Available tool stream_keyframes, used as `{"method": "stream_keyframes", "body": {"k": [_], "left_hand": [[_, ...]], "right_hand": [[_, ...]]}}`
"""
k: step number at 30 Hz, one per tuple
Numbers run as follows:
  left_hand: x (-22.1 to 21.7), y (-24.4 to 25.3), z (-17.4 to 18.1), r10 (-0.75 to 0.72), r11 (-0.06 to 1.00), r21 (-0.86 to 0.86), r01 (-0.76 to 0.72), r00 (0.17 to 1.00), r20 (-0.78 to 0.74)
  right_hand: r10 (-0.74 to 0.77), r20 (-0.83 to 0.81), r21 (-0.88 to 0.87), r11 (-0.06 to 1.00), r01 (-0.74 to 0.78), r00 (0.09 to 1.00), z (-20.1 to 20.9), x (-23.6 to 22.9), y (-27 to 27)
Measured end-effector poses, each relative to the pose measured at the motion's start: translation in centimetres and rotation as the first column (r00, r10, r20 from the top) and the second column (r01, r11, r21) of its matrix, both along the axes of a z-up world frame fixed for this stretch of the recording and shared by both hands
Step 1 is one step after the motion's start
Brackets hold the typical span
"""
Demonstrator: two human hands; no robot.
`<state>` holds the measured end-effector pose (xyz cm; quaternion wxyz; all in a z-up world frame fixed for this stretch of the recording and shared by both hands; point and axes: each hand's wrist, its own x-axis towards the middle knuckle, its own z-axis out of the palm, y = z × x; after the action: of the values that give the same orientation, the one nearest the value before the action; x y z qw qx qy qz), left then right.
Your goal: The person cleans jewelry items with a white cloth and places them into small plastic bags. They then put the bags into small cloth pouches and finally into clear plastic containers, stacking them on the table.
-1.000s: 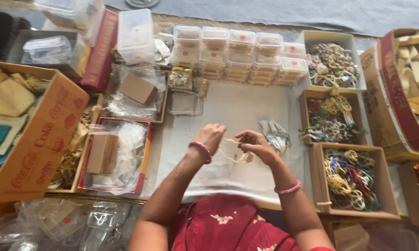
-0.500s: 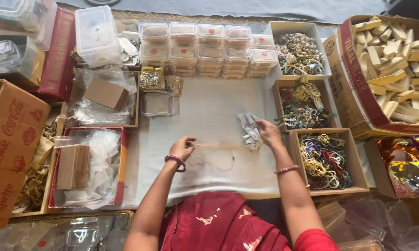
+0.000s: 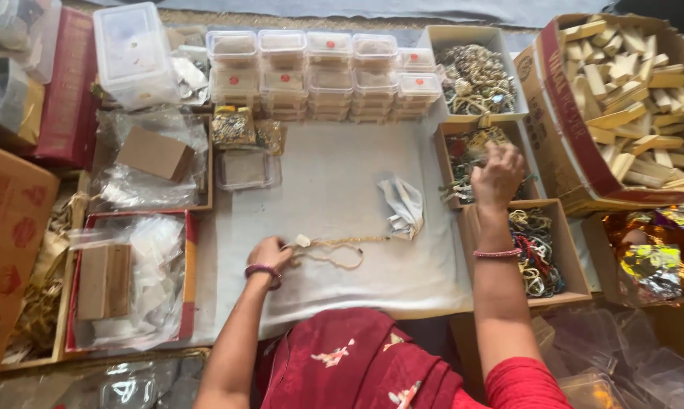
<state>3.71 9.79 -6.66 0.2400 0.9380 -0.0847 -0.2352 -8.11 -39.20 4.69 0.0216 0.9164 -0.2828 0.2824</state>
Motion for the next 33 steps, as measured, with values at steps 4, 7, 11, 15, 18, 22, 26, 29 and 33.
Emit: {"method": "stream_keyframes", "body": {"k": [4,7,11,15,18,22,26,29,33], "left_hand": [[-0.7,-5.8,5.4,-0.161,0.961,-0.228,0.156,0.987,-0.006],[-2.4,-10.8,10.6,-0.253,0.841,-0.491,0.225,0.967,0.010],[-3.9,-13.6,17.3,-0.317,0.676,-0.718,0.166,0.945,-0.080],[-2.7,-12.0,14.4,-0.278,0.550,-0.835,0.028,0.948,-0.152],[-0.7,-8.5,7.6,-0.019,0.651,-0.714,-0.256,0.936,-0.352],[0.6,-3.4,-0.6,0.279,0.838,-0.406,-0.366,0.925,-0.258],[1.0,-0.8,-3.6,0.319,0.844,-0.375,-0.383,0.921,-0.222],[0.9,0.3,-4.0,0.386,0.759,-0.454,-0.467,0.884,-0.265],[0.5,0.7,-3.1,0.384,0.655,-0.530,-0.539,0.841,-0.381]], "right_hand": [[0.160,-0.246,0.120,0.984,-0.134,0.956,-3.7,1.4,4.0],[0.351,-0.416,0.407,0.897,-0.173,0.839,-6.4,1.3,9.5],[0.423,-0.388,0.382,0.882,-0.275,0.819,-11.6,0.0,12.0],[0.454,-0.191,0.345,0.861,-0.373,0.870,-17.4,-1.3,6.1],[0.262,-0.181,0.479,0.865,-0.147,0.948,-15.0,-0.5,7.0],[0.338,0.207,0.351,0.850,-0.393,0.918,-9.5,2.5,16.9],[0.813,0.052,0.242,0.554,-0.797,0.581,-10.1,3.2,29.3],[0.883,-0.096,0.269,0.468,-0.842,0.460,-11.2,1.1,29.4],[0.832,-0.262,0.190,0.541,-0.819,0.489,-13.6,-1.5,20.8]]}}
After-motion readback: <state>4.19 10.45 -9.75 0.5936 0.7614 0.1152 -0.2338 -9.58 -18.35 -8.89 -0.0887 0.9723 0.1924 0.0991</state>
